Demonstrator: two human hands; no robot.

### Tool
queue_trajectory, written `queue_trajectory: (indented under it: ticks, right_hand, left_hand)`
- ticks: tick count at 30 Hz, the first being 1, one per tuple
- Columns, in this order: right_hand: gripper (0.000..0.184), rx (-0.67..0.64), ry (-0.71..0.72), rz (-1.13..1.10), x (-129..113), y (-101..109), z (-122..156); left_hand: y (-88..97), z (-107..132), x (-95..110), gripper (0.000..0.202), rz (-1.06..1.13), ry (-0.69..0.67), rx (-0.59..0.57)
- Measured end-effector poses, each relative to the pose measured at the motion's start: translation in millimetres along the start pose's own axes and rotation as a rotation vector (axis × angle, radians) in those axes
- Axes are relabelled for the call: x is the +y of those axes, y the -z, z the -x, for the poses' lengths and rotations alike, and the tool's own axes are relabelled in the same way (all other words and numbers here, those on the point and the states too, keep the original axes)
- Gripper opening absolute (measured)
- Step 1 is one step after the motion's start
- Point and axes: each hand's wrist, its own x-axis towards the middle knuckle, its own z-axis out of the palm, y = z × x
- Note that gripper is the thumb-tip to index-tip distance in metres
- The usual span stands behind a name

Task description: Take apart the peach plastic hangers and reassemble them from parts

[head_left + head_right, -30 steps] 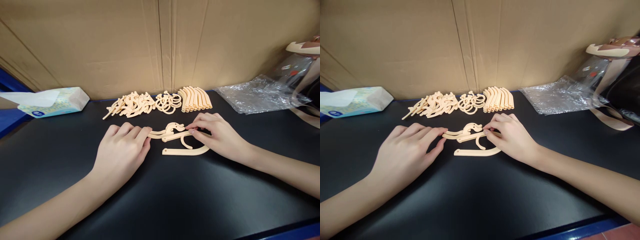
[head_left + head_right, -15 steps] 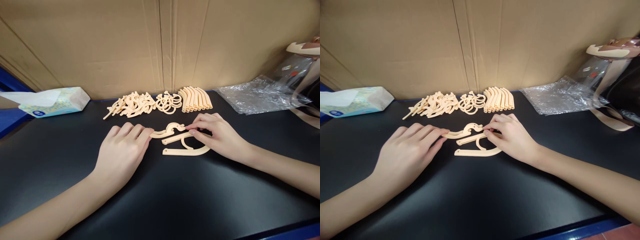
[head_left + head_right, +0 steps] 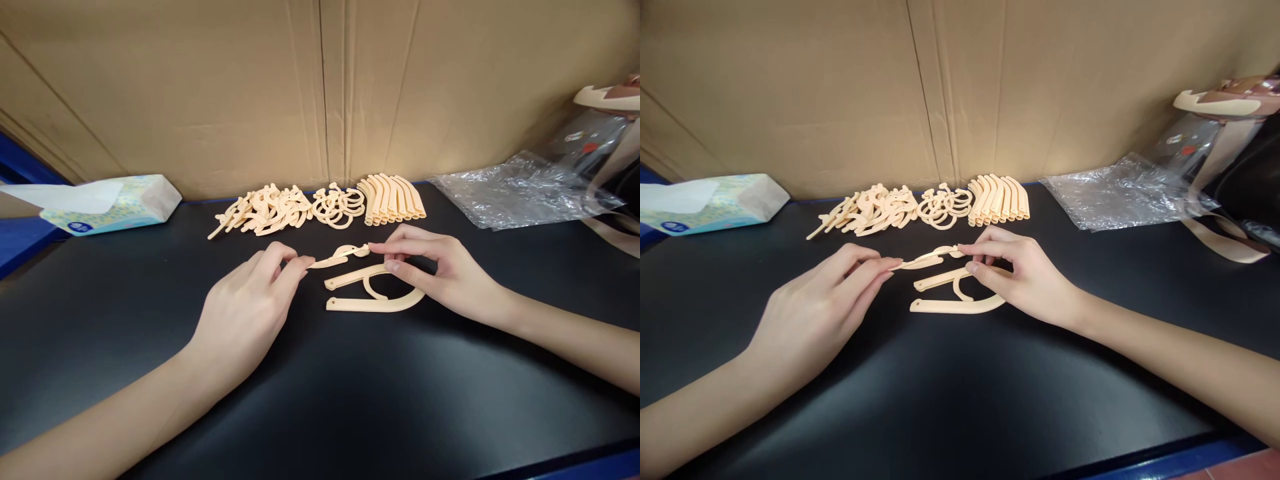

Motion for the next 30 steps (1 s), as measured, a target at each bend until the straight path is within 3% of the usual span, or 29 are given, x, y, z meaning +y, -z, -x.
queue_trajectory:
  ticks: [8,13,23,30]
  right_hand:
    - [0.030,-0.036,0.065,-0.045,-5,2,2]
    - [0.033,-0.124,0.107,-0.036,-8,0,3]
    - [0.043,-0.264,0.314,0.174,-13,-2,10]
    - [0.044,-0.290,0.355,0.237,-18,-1,11]
  left_hand:
    - [-3.3,1,0,0.024,0.210,0.056,-0.091]
    - [-4.1,0,3,0.022,0.283,0.043,-0.054]
    - [-1.8,-2,7,0.023,0.170,0.032,-0.061]
    - [1.9,-2,7,0.035,0.208,0.023,-0.090]
